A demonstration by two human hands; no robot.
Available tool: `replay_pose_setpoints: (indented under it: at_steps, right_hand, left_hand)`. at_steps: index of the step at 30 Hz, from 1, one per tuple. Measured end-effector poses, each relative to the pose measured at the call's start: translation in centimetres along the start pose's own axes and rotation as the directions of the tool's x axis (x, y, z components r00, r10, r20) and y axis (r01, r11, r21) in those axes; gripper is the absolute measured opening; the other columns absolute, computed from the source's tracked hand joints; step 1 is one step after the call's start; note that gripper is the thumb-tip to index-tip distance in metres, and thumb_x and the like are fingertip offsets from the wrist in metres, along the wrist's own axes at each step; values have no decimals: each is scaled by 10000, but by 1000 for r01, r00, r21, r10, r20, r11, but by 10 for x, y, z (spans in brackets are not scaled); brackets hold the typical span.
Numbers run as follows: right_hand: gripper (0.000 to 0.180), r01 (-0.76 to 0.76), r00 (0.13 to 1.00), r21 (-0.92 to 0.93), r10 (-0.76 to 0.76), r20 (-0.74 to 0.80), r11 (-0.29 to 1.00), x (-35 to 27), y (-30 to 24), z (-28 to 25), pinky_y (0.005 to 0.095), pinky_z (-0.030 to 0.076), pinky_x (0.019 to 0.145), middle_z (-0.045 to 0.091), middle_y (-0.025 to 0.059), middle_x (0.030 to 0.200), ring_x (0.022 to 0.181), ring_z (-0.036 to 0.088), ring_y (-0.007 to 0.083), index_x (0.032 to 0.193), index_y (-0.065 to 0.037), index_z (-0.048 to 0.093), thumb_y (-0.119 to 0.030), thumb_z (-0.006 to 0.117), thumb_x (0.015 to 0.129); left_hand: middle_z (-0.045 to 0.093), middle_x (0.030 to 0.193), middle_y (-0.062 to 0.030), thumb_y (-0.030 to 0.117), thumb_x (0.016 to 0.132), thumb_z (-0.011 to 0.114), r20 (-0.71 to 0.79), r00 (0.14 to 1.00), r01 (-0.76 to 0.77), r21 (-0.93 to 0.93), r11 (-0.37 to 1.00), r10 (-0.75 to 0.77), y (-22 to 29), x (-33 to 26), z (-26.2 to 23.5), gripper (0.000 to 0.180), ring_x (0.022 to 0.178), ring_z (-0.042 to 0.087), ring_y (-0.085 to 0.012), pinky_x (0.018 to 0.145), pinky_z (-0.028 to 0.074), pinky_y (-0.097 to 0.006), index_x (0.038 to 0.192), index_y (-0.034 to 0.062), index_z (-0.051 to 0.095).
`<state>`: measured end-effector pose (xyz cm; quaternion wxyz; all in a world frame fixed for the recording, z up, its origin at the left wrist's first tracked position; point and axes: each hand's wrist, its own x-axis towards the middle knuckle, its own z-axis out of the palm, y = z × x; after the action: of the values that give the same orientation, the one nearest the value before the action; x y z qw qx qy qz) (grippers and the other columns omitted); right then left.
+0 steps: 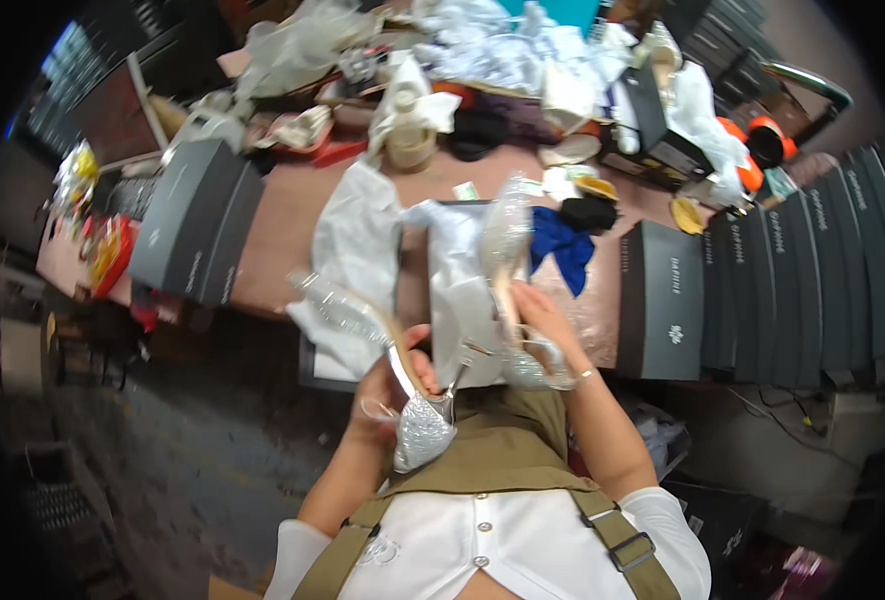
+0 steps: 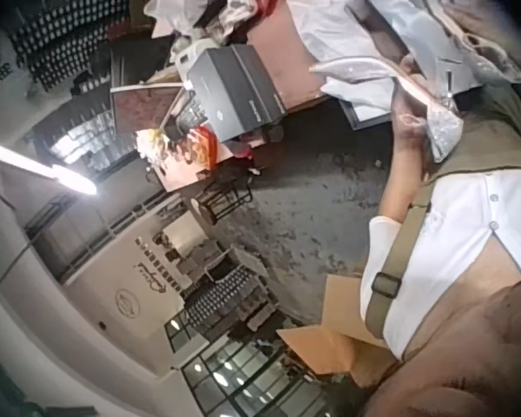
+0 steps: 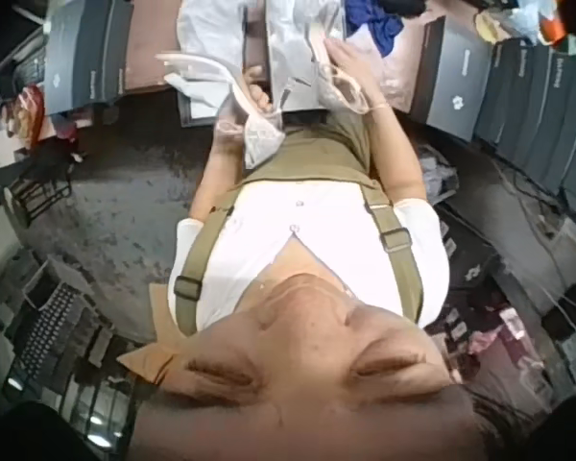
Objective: Inspecting and packing high-heeled shoes into boxes with tissue paper.
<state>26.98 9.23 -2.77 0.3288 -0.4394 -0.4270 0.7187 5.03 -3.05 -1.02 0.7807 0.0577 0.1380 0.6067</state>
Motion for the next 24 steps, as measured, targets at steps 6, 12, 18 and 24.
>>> replay_pose_setpoints:
  at_steps: [6, 12, 18, 24]
  right_hand:
    - [389, 209, 971, -605, -239, 32, 768, 27, -30, -27, 275, 517, 698, 637, 98, 1039, 861, 627, 167, 1270, -26, 521, -117, 578, 896]
    - [338, -15, 795, -991, -603, 69, -133, 105, -61, -153, 421, 467, 904, 586, 165, 1130, 1051, 561, 350, 1091, -35, 622, -5, 547, 763]
    - [204, 56, 653, -986, -742, 153, -154, 108, -42, -184, 513, 299, 1020, 524, 168, 1270, 1241, 422, 340, 1008, -29, 575, -129, 565, 830]
    - [292, 473, 791, -695, -609, 65, 541, -5, -77, -40, 307, 467, 802, 586, 125, 985, 900, 574, 186, 1092, -2, 564, -26, 563, 801]
  left_hand:
    - [531, 986, -113, 273, 700, 629, -174, 985, 39, 213, 976, -1, -1, -29, 21, 894, 887, 541, -230, 898, 447, -439, 1475, 83, 226]
    - [522, 1051, -98, 230, 910, 536, -272, 949, -46, 380, 924, 159, -8, -5, 37, 674, 877, 539, -204, 781, 487, -354, 1481, 115, 195]
    - [557, 1054, -89, 243, 988, 452, -323, 866, -221, 437, 872, 382, 36, 43, 57, 506, 934, 557, -171, 874, 487, -393, 1408, 10, 294]
    - [546, 905, -56, 362, 1004, 443, -426, 749, -314, 446, 838, 507, 24, 47, 44, 473, 751, 550, -128, 679, 502, -289, 1321, 17, 372]
